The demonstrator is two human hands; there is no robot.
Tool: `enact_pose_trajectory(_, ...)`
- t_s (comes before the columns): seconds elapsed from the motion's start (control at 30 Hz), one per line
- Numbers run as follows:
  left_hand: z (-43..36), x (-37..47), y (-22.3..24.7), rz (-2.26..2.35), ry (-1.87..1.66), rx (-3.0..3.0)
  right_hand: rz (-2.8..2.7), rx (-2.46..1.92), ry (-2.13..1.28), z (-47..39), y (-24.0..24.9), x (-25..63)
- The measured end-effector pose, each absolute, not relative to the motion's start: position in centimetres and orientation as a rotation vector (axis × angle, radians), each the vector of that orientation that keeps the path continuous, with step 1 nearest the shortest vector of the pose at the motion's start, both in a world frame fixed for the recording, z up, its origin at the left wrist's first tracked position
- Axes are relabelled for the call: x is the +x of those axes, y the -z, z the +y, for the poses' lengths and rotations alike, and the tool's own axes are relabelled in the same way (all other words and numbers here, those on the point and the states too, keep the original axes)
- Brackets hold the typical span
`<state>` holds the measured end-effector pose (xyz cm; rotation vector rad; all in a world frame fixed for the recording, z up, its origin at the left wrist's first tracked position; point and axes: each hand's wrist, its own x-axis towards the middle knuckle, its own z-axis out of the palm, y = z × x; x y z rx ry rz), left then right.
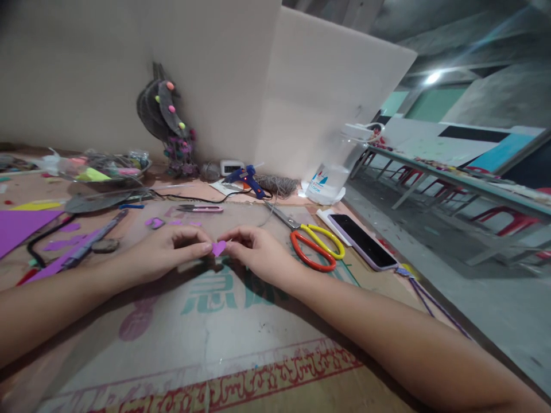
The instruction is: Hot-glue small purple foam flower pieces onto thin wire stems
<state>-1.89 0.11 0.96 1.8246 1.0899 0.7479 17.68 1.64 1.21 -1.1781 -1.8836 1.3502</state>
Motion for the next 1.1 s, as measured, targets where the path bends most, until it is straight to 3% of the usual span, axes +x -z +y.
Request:
enact_pose_trajectory(0.33,0.1,-1.6,-1.0,1.23,-0.895,1.774,-2.078,-1.128,-0.655,1.4,-1.7,18.6)
enact_pose_trajectory(1.1,0.0,-1.7,-0.6,1.219,-0.772,1.994,-2.14,-1.041,-0.644,0.9,-1.1,18.1)
